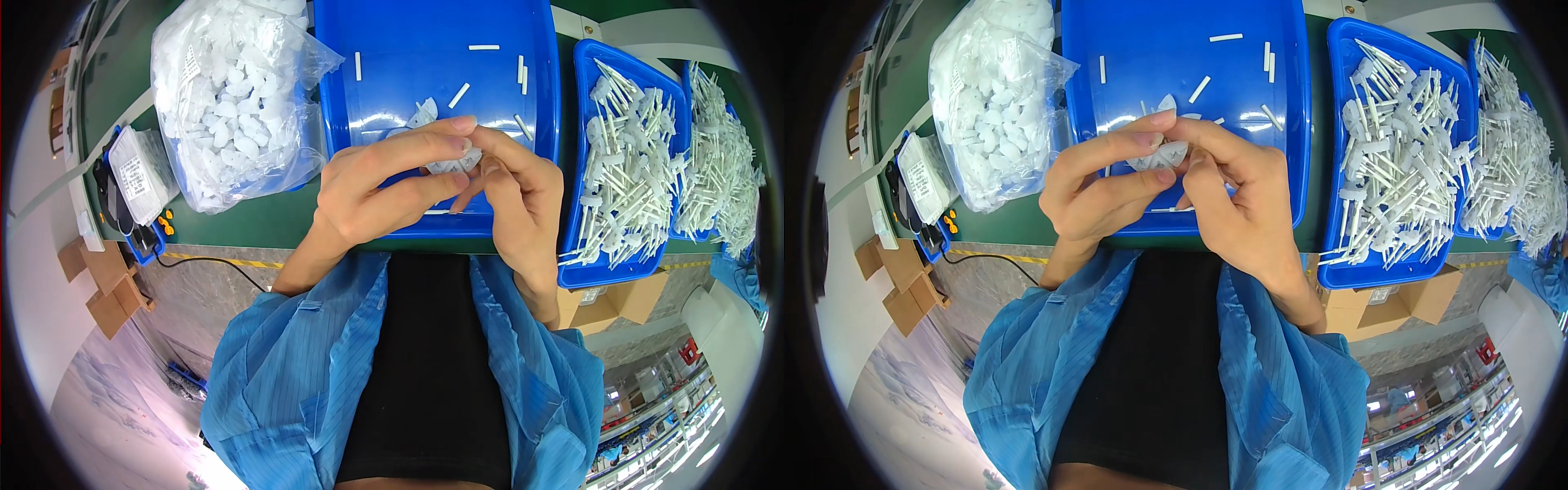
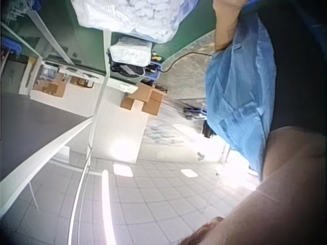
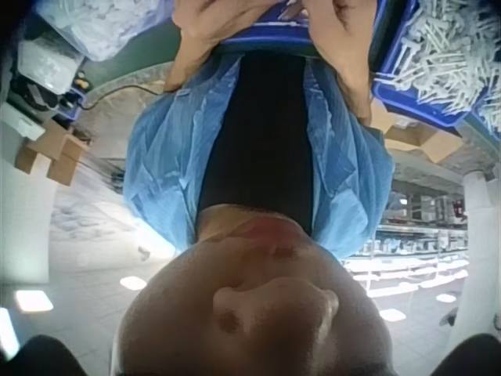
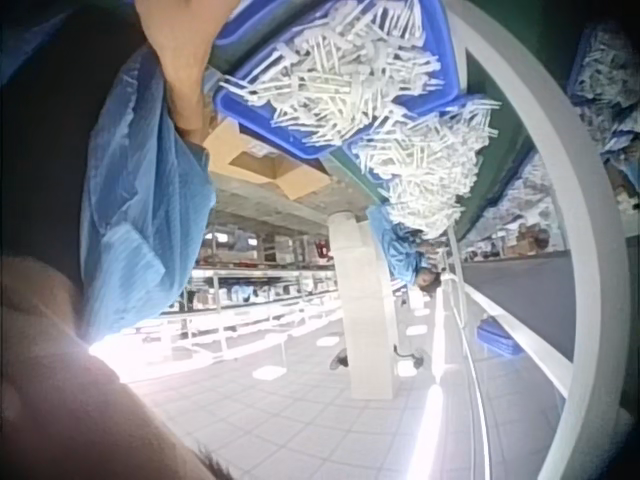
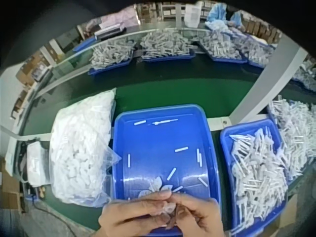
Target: The person assembles small white plastic components by hand. They pick up a semi-circular base and insert multiple thin white rods into its slots, then place the finished units into a blue tray.
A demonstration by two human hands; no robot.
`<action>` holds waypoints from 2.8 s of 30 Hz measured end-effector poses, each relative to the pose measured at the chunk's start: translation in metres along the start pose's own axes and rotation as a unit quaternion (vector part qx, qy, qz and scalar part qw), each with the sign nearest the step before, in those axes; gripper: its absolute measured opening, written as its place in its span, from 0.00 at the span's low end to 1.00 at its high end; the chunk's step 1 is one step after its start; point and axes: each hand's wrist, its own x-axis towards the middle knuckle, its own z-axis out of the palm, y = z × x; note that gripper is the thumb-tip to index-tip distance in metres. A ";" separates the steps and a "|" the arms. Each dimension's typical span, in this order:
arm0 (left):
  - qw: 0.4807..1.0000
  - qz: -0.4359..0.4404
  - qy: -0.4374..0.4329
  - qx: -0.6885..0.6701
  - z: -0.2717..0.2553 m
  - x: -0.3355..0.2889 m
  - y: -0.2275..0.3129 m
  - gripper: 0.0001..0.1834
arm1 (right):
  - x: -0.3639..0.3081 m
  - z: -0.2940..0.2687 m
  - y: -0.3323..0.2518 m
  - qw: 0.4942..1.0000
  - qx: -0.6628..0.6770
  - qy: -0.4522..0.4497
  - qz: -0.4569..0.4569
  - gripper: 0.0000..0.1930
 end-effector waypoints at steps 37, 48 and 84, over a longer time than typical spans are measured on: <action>0.987 -0.120 0.066 -0.083 -0.031 0.006 -0.010 0.15 | -0.068 -0.181 -0.054 0.878 -0.096 0.435 -0.174 0.18; 0.991 -0.135 -0.008 -0.011 -0.039 0.005 -0.019 0.17 | -0.067 -0.181 -0.057 0.867 -0.092 0.440 -0.214 0.15; 0.843 -0.382 0.192 -0.326 -0.023 -0.006 -0.002 0.13 | 0.014 -0.007 -0.005 0.855 -0.518 -0.005 -0.004 0.07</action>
